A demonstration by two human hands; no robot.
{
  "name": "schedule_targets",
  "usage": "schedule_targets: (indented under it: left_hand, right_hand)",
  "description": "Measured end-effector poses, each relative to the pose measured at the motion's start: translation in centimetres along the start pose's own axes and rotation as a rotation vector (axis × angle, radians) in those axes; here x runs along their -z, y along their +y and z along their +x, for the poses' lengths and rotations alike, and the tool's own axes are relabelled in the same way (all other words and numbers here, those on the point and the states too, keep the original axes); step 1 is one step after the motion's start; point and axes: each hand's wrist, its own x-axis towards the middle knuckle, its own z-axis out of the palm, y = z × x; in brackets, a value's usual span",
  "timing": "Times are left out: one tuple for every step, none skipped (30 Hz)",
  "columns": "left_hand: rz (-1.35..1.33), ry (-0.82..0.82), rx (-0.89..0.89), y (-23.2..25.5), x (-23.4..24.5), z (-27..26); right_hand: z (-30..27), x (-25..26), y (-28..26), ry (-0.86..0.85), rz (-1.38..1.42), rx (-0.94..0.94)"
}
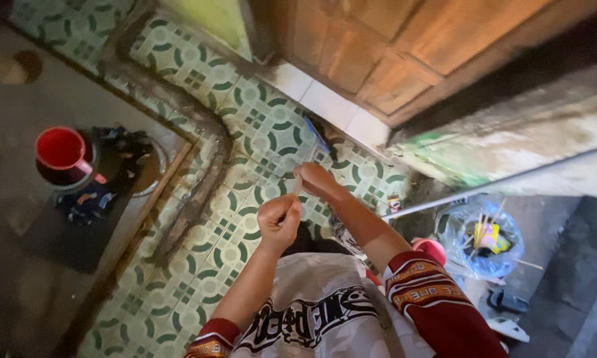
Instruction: The person attaches a black brush head to a long white handle by inserting the handle into the brush socket and rotating it, then tests the broom on the tiled floor.
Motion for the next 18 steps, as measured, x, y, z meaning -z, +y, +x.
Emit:
schedule_targets:
  left_hand:
    - [-0.051,-0.013,-0.026,0.7,-0.9,0.2]
    - [-0.098,-0.024,-0.055,1.1,-1.9,0.4]
    - [-0.146,-0.034,-0.084,1.2,-2.8,0.3]
    - [-0.124,-0.047,-0.054,1.0,-3.5,-0.3]
    - [-0.101,-0.06,-0.024,0.5,-4.3,-1.0]
    - [-0.076,-0.068,0.015,-0.3,-5.2,-2.1]
    - [-0.047,-0.065,0.056,-1.6,-6.2,-3.0]
    - [-0.018,-0.058,0.098,-3.1,-7.1,-3.9]
    - [0.011,-0.051,0.14,-4.4,-7.7,-4.9]
    - [0.021,-0.054,0.183,-5.4,-8.3,-6.1]
    - [0.032,-0.058,0.226,-6.1,-8.9,-7.3]
    - [0.045,-0.064,0.272,-6.6,-9.5,-8.2]
    - [0.084,-0.054,0.196,-6.9,-10.0,-8.6]
    - [0.125,-0.045,0.127,-6.7,-9.7,-9.3]
    - [0.166,-0.036,0.057,-6.2,-9.4,-9.7]
    - [0.153,-0.026,0.069,-5.4,-9.2,-9.7]
    - [0.139,-0.016,0.08,-4.3,-9.0,-9.6]
    - [0.126,-0.005,0.092,-2.9,-9.1,-9.7]
  right_hand:
    - [-0.9,1.6,-0.4,0.017,0.02,-0.036]
    - [-1.8,2.9,-0.5,0.028,-0.009,-0.073]
    - [-2.9,4.0,-0.2,0.039,-0.037,-0.111]
    - [-4.0,4.4,0.3,0.047,-0.061,-0.148]
    - [-5.2,4.5,1.3,0.056,-0.085,-0.185]
    - [-6.9,4.2,2.5,0.056,-0.104,-0.222]
    - [-8.5,3.5,4.0,0.055,-0.123,-0.26]
    - [-9.8,2.6,5.3,0.063,-0.107,-0.257]
    - [-11.0,1.4,6.5,0.072,-0.092,-0.254]
    - [-11.7,0.3,7.6,0.08,-0.079,-0.245]
    - [-12.2,-1.1,8.1,0.092,-0.071,-0.222]
    - [-12.5,-2.6,8.3,0.104,-0.059,-0.201]
    - [-12.6,-3.6,8.6,0.117,-0.047,-0.181]
    - [-12.6,-4.7,8.4,0.111,-0.021,-0.155]
    - [-12.1,-5.6,7.8,0.106,0.005,-0.13]
    - [-11.5,-6.0,7.2,0.103,0.029,-0.106]
    - [-10.9,-6.3,6.5,0.101,0.053,-0.082]
    - [-10.6,-6.5,5.6,0.096,0.078,-0.058]
